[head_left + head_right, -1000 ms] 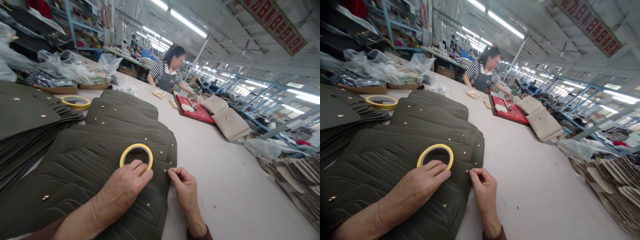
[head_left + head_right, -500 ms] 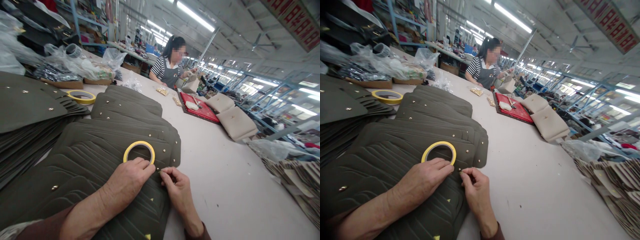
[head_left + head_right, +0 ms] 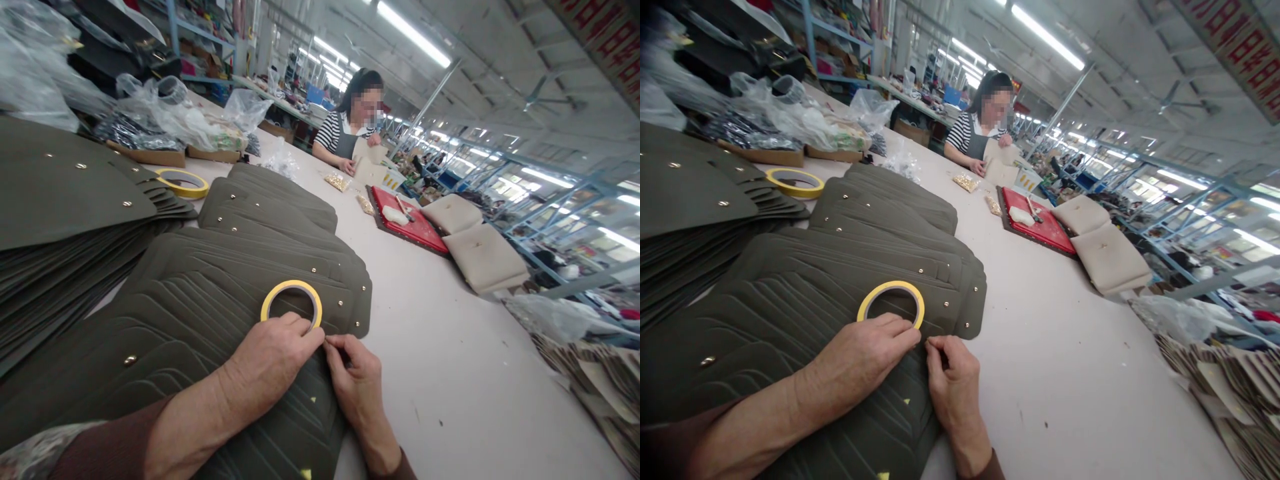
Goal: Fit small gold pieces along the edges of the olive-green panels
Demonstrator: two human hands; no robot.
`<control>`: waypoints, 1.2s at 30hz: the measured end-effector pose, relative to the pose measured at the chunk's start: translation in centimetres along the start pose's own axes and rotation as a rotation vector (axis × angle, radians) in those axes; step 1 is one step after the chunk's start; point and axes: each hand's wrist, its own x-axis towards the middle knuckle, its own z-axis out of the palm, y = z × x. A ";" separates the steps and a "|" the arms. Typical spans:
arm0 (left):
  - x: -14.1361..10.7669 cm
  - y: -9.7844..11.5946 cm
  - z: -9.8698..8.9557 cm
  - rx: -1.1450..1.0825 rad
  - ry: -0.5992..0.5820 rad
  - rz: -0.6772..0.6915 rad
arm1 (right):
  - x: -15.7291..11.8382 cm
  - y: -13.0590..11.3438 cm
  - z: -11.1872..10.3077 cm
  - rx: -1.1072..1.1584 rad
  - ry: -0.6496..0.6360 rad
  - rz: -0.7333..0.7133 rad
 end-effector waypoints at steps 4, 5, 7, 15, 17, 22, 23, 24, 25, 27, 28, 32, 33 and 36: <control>0.2 0.0 0.1 0.002 0.013 -0.006 | 0.1 0.2 -0.4 0.084 -0.042 0.090; 0.2 0.0 0.0 0.002 0.011 -0.009 | 0.1 0.2 -0.5 0.102 -0.057 0.111; 0.1 0.0 0.0 0.003 0.004 -0.011 | 0.1 0.3 -0.6 0.102 -0.071 0.107; 0.1 0.1 -0.3 0.009 -0.007 -0.013 | 0.2 -0.1 0.2 -0.062 -0.022 -0.014; 0.1 0.1 -0.4 0.015 -0.016 -0.016 | 0.3 -0.4 0.4 -0.093 -0.009 -0.023; 0.1 0.1 -0.4 0.021 0.001 -0.023 | 0.4 -0.4 0.2 0.059 0.059 0.164; 0.1 0.1 -0.4 0.014 0.010 -0.021 | 0.3 -0.2 0.0 0.101 0.049 0.196; 0.1 0.0 -0.4 0.009 0.021 -0.018 | 0.1 0.0 -0.2 0.129 0.026 0.203; 0.0 0.0 -0.4 0.009 0.030 -0.017 | -0.1 0.3 -0.4 0.137 0.000 0.186; 0.0 0.0 -0.5 0.025 0.035 -0.013 | -0.4 0.7 -0.5 0.094 -0.024 0.097; 0.0 0.0 -0.5 0.039 0.030 -0.014 | -0.5 0.9 -0.5 0.055 -0.013 0.039; 0.1 0.1 -0.8 0.093 -0.002 -0.019 | -0.3 0.8 0.3 -0.056 0.060 -0.125; 0.1 0.1 -0.9 0.107 -0.012 -0.017 | -0.2 0.7 0.5 -0.077 0.068 -0.146; 0.2 0.0 -0.9 0.142 -0.044 -0.002 | 0.2 0.3 0.8 -0.137 0.060 -0.158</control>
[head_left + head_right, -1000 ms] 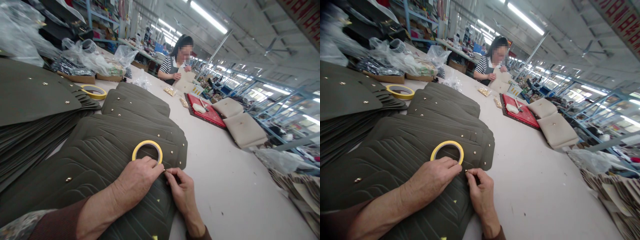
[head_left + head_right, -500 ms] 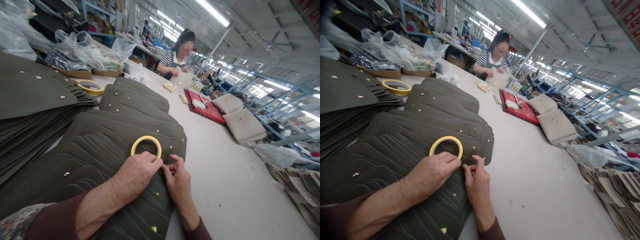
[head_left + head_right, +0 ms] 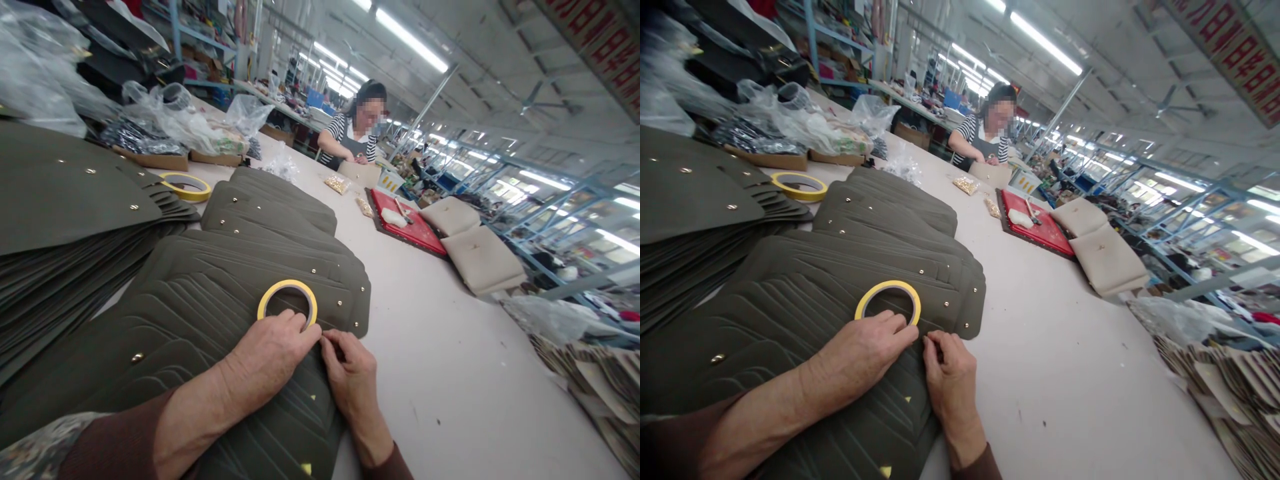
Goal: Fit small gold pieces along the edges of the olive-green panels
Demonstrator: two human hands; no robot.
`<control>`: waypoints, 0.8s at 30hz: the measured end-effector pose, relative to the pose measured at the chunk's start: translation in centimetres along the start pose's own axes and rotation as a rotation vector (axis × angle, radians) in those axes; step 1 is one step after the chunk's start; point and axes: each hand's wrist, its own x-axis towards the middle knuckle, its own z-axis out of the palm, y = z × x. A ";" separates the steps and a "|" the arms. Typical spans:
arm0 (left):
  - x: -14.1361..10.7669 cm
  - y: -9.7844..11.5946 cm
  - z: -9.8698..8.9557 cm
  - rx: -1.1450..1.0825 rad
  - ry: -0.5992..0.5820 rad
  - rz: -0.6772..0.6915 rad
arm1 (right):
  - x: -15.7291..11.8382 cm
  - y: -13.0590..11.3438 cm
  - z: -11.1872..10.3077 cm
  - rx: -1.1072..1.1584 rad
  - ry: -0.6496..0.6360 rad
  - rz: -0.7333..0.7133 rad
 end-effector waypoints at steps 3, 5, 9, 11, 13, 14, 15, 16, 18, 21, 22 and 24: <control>-0.2 -0.2 0.2 -0.015 0.037 0.038 | 0.2 -0.1 -0.2 -0.049 -0.054 0.035; -0.5 -0.4 0.5 -0.075 0.115 0.079 | 0.2 -0.2 -0.6 -0.084 -0.116 0.041; -1.1 -1.1 0.6 -0.233 0.306 0.177 | 0.4 -0.6 -1.4 -0.033 -0.228 0.092; -1.2 -1.5 0.5 -0.268 0.370 0.225 | 0.6 -0.8 -1.8 0.118 -0.194 0.137; -1.1 -1.6 0.4 -0.264 0.395 0.262 | 0.6 -1.0 -2.1 0.271 -0.102 0.127; -1.1 -1.6 0.4 -0.250 0.401 0.270 | 0.6 -1.1 -2.2 0.322 -0.053 0.093; -1.0 -1.6 0.4 -0.229 0.407 0.272 | 0.6 -1.2 -2.3 0.348 -0.016 0.043; -0.9 -1.6 0.4 -0.203 0.416 0.268 | 0.6 -1.3 -2.3 0.352 0.010 -0.018; -0.8 -1.4 0.5 -0.140 0.428 0.256 | 0.4 -1.5 -2.1 0.318 0.026 -0.144; -0.8 -1.1 0.6 -0.070 0.433 0.257 | 0.3 -1.8 -1.7 0.247 0.034 -0.265; -0.7 -1.0 0.7 -0.056 0.439 0.267 | 0.2 -1.8 -1.6 0.234 0.040 -0.283; -0.7 -0.9 0.8 -0.040 0.450 0.285 | 0.2 -1.9 -1.5 0.219 0.059 -0.301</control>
